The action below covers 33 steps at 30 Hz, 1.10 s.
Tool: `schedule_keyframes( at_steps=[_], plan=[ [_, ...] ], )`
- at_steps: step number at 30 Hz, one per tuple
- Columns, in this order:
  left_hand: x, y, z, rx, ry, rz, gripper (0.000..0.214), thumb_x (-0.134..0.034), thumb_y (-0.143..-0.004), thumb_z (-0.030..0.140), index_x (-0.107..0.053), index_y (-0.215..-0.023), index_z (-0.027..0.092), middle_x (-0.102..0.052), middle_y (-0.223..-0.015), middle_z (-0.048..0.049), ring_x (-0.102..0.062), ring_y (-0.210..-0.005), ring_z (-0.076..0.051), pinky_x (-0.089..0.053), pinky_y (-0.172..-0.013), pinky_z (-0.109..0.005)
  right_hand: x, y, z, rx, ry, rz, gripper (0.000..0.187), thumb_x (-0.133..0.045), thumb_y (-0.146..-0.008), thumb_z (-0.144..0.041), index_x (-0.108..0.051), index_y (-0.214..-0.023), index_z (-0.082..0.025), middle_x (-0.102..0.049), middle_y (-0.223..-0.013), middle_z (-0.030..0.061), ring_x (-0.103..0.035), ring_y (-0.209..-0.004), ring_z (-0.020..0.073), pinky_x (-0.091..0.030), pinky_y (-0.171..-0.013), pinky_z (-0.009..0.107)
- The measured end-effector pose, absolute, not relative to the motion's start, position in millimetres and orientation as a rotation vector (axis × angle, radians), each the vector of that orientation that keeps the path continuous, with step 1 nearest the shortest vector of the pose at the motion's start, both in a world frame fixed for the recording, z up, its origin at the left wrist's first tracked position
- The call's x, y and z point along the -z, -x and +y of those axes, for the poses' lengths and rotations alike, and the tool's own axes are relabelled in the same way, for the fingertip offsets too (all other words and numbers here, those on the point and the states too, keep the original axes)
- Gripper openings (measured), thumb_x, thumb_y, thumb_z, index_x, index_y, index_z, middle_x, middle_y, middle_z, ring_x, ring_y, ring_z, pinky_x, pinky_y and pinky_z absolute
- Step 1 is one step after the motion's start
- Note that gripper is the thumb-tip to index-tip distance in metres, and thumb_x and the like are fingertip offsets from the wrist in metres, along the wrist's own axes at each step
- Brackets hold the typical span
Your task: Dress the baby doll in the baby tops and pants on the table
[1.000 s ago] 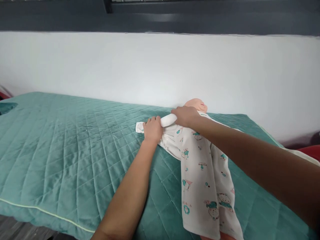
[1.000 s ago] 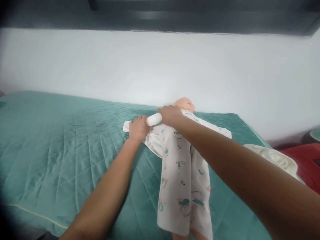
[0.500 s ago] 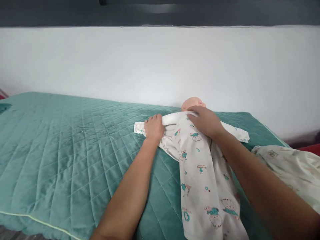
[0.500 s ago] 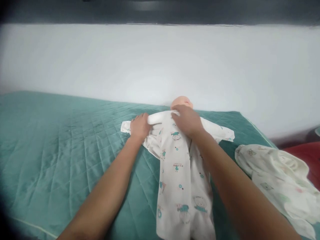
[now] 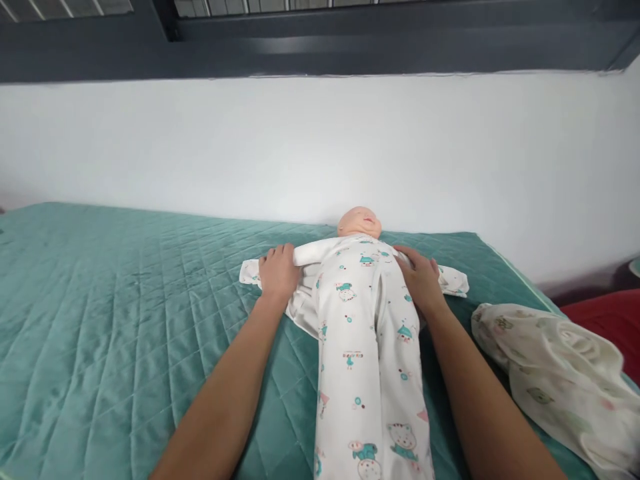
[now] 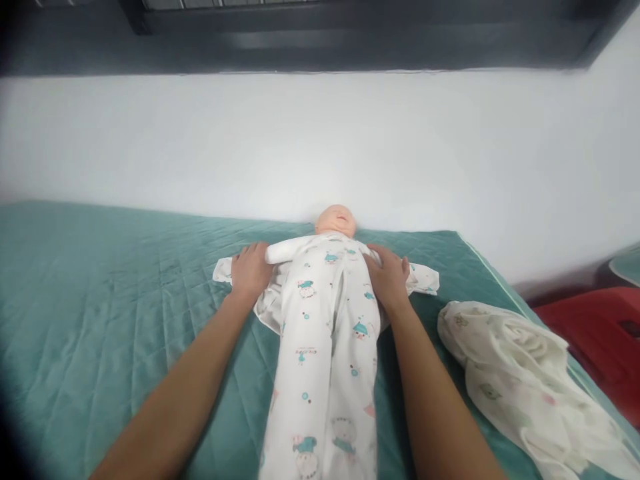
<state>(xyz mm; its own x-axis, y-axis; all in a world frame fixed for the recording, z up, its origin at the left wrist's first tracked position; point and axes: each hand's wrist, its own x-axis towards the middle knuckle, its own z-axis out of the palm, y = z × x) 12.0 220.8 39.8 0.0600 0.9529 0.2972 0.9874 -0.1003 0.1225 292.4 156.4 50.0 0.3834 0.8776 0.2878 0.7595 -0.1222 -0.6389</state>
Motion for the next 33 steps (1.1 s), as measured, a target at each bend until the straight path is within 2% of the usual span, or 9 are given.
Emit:
schedule_keyframes(
  at_steps=[4,9,12,15,17,20,27,33],
  plan=[
    [-34.3,-8.2,224.4,0.454,2.177,-1.976,0.024,-0.041,-0.095,0.019,-0.06,-0.109,0.02,-0.068,-0.116,-0.0131,-0.06,-0.111,-0.031,-0.042,-0.087,-0.042,-42.8,-296.1,158.8,-0.164,1.894,-1.374,0.039,-0.049,-0.085,-0.032,-0.068,-0.118,-0.025,-0.07,-0.125,0.0067,-0.055,-0.126,0.0277,-0.007,-0.12,0.059],
    [-31.2,-5.9,226.4,0.485,2.17,-1.932,0.022,-0.041,-0.096,0.023,-0.061,-0.107,0.021,-0.068,-0.114,-0.012,-0.06,-0.11,-0.031,-0.042,-0.085,-0.041,-38.6,-304.4,160.6,-0.048,1.907,-1.407,0.041,-0.05,-0.078,-0.022,-0.07,-0.114,-0.023,-0.072,-0.118,0.0067,-0.059,-0.118,0.0267,-0.016,-0.119,0.054],
    [-31.6,-5.6,225.5,0.488,2.181,-1.923,0.021,-0.043,-0.096,0.025,-0.06,-0.108,0.021,-0.068,-0.114,-0.0113,-0.06,-0.109,-0.031,-0.042,-0.085,-0.041,-39.0,-313.4,159.0,0.021,1.904,-1.343,0.038,-0.049,-0.078,-0.021,-0.071,-0.108,-0.022,-0.074,-0.111,0.0073,-0.062,-0.109,0.0265,-0.027,-0.114,0.051],
    [-31.6,-5.4,225.0,0.481,2.186,-1.932,0.021,-0.045,-0.094,0.022,-0.06,-0.109,0.021,-0.068,-0.114,-0.0105,-0.06,-0.11,-0.031,-0.042,-0.086,-0.042,-39.3,-321.4,157.1,0.031,1.928,-1.201,0.035,-0.048,-0.077,-0.022,-0.071,-0.104,-0.021,-0.074,-0.105,0.008,-0.064,-0.1,0.0257,-0.04,-0.103,0.046],
    [-31.4,-5.2,225.5,0.486,2.189,-1.939,0.022,-0.046,-0.094,0.023,-0.06,-0.11,0.021,-0.068,-0.115,-0.0101,-0.06,-0.11,-0.031,-0.042,-0.086,-0.042,-39.5,-323.6,156.8,0.021,1.97,-1.146,0.035,-0.049,-0.077,-0.023,-0.071,-0.104,-0.02,-0.074,-0.104,0.0082,-0.064,-0.1,0.026,-0.043,-0.098,0.044],
    [-31.3,-4.9,226.4,0.496,2.199,-1.946,0.023,-0.044,-0.095,0.024,-0.061,-0.111,0.021,-0.068,-0.115,-0.011,-0.06,-0.11,-0.031,-0.042,-0.086,-0.042,-40.5,-322.7,157.6,0.006,2.072,-1.095,0.035,-0.052,-0.079,-0.025,-0.069,-0.108,-0.018,-0.074,-0.107,0.0102,-0.063,-0.103,0.0279,-0.042,-0.1,0.046],
    [-33.2,-6.1,226.5,0.494,2.21,-1.991,0.024,-0.044,-0.092,0.018,-0.06,-0.11,0.021,-0.068,-0.115,-0.0112,-0.061,-0.109,-0.032,-0.043,-0.086,-0.042,-42.0,-321.5,160.5,-0.013,2.212,-1.075,0.035,-0.056,-0.081,-0.033,-0.068,-0.109,-0.016,-0.072,-0.108,0.014,-0.059,-0.111,0.0314,-0.031,-0.11,0.053],
    [-35.3,-5.3,226.6,0.541,2.186,-1.975,0.024,-0.043,-0.091,0.016,-0.06,-0.108,0.021,-0.068,-0.112,-0.0112,-0.061,-0.108,-0.031,-0.043,-0.085,-0.042,-42.6,-323.6,160.3,-0.077,2.134,-1.016,0.031,-0.055,-0.077,-0.036,-0.066,-0.1,-0.018,-0.069,-0.1,0.0113,-0.058,-0.107,0.0299,-0.033,-0.107,0.051]
  ],
)
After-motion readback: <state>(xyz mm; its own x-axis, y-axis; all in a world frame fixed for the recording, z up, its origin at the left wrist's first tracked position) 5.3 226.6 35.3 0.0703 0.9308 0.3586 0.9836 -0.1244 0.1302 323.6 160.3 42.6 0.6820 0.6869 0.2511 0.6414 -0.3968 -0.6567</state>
